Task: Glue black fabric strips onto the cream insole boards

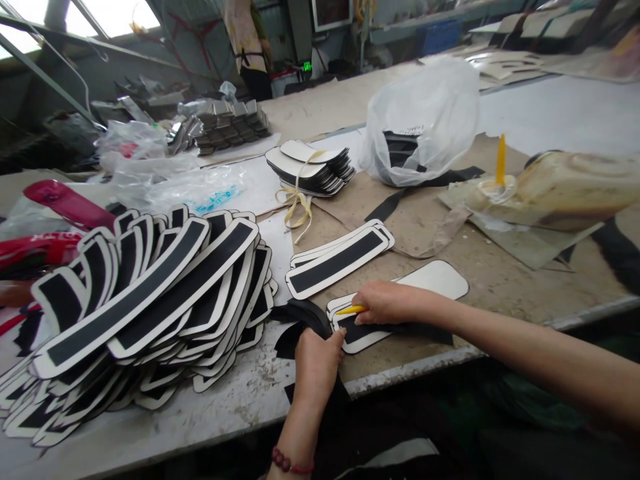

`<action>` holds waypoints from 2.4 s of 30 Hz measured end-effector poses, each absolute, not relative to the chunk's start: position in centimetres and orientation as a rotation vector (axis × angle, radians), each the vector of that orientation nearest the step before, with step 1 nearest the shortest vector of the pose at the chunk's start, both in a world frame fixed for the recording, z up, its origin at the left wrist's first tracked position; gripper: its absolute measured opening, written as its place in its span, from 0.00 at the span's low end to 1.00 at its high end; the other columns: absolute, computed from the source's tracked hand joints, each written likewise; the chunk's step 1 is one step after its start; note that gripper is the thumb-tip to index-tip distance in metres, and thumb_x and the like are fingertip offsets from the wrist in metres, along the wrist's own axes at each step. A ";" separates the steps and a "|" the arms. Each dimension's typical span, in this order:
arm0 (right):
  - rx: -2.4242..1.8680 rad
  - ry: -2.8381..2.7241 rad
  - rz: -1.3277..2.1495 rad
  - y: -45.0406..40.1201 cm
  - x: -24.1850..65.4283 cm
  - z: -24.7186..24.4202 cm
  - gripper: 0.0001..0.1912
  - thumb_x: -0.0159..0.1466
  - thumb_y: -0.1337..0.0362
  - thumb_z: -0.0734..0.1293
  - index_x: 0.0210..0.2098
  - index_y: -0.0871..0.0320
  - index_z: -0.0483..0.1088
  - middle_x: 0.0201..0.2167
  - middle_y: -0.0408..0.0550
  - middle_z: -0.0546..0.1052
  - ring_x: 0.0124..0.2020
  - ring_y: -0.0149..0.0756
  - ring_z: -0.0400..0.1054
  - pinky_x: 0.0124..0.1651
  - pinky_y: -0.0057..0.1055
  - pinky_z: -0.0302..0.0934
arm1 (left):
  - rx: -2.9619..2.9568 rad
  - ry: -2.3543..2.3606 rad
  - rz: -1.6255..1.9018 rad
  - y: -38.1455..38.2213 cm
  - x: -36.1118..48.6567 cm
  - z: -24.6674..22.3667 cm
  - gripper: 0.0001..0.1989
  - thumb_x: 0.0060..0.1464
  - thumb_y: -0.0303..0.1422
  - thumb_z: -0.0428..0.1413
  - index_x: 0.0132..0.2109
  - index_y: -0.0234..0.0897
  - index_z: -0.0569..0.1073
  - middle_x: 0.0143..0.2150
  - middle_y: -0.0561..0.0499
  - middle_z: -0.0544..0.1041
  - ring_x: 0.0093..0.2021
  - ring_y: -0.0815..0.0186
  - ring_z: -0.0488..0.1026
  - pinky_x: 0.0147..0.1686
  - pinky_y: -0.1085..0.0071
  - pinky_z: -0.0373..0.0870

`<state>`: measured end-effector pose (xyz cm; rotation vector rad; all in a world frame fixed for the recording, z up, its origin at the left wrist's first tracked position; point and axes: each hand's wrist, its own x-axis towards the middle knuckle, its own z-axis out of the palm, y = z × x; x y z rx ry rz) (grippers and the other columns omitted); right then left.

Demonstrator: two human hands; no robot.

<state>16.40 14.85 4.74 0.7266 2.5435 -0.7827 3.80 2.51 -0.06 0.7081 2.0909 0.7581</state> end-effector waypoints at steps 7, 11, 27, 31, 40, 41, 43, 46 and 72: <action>0.903 2.494 -0.603 15.5 21.2 6.8 0.15 0.57 0.56 0.64 0.36 0.60 0.75 0.34 0.55 0.78 0.33 0.43 0.70 0.27 0.29 0.51 | 0.732 2.098 0.686 2.7 3.5 -0.4 0.12 0.44 0.36 0.58 0.20 0.34 0.71 0.15 0.45 0.73 0.18 0.59 0.72 0.20 0.68 0.65; 1.192 2.422 -0.674 17.0 27.0 7.4 0.13 0.60 0.57 0.61 0.34 0.57 0.72 0.31 0.50 0.77 0.32 0.40 0.71 0.29 0.28 0.53 | 0.713 2.087 0.683 2.8 3.4 -0.3 0.11 0.43 0.36 0.59 0.20 0.34 0.72 0.15 0.46 0.73 0.18 0.58 0.73 0.21 0.67 0.66; 1.633 2.355 -0.561 18.1 29.4 3.2 0.17 0.60 0.52 0.63 0.38 0.59 0.73 0.35 0.54 0.78 0.36 0.44 0.72 0.31 0.29 0.55 | 0.744 2.164 0.630 2.8 3.9 1.6 0.15 0.42 0.42 0.60 0.19 0.35 0.73 0.15 0.45 0.74 0.22 0.53 0.74 0.28 0.63 0.65; 1.613 2.345 -0.600 18.5 29.5 2.7 0.16 0.59 0.53 0.63 0.37 0.58 0.73 0.33 0.52 0.78 0.35 0.42 0.72 0.30 0.28 0.55 | 0.716 2.157 0.660 2.9 4.1 1.7 0.14 0.41 0.42 0.61 0.20 0.34 0.74 0.15 0.46 0.74 0.22 0.53 0.74 0.28 0.62 0.65; 1.601 2.337 -0.625 18.9 29.3 2.4 0.15 0.57 0.53 0.65 0.36 0.58 0.73 0.31 0.51 0.78 0.33 0.41 0.72 0.28 0.27 0.54 | 0.722 2.085 0.540 2.7 2.6 0.0 0.19 0.41 0.48 0.60 0.22 0.34 0.75 0.17 0.45 0.76 0.26 0.51 0.75 0.34 0.60 0.66; 1.606 2.340 -0.614 18.8 29.2 2.3 0.15 0.57 0.53 0.65 0.35 0.57 0.73 0.31 0.51 0.78 0.34 0.42 0.72 0.29 0.27 0.55 | 0.721 2.065 0.529 2.6 2.3 -0.4 0.20 0.40 0.49 0.59 0.23 0.34 0.75 0.18 0.45 0.76 0.26 0.51 0.75 0.34 0.59 0.66; 1.637 2.343 -0.575 18.6 29.1 2.3 0.15 0.57 0.53 0.65 0.36 0.58 0.72 0.34 0.53 0.78 0.37 0.45 0.72 0.32 0.29 0.57 | 0.724 2.040 0.523 2.6 1.9 -1.1 0.22 0.39 0.51 0.60 0.24 0.33 0.76 0.19 0.44 0.77 0.27 0.51 0.75 0.34 0.59 0.67; 1.730 2.338 -0.489 18.1 29.2 2.8 0.18 0.56 0.52 0.67 0.39 0.59 0.70 0.38 0.58 0.77 0.42 0.50 0.71 0.36 0.32 0.58 | 0.716 2.038 0.532 2.6 1.6 -1.5 0.22 0.39 0.51 0.60 0.24 0.33 0.76 0.20 0.44 0.77 0.26 0.51 0.75 0.32 0.60 0.68; 2.201 2.177 -1.535 15.4 32.7 4.0 0.24 0.50 0.41 0.68 0.21 0.56 0.61 0.15 0.38 0.58 0.17 0.27 0.49 0.20 0.28 0.42 | 0.519 1.951 0.986 2.1 3.5 0.3 0.10 0.40 0.35 0.61 0.27 0.31 0.73 0.13 0.51 0.70 0.16 0.63 0.69 0.19 0.68 0.66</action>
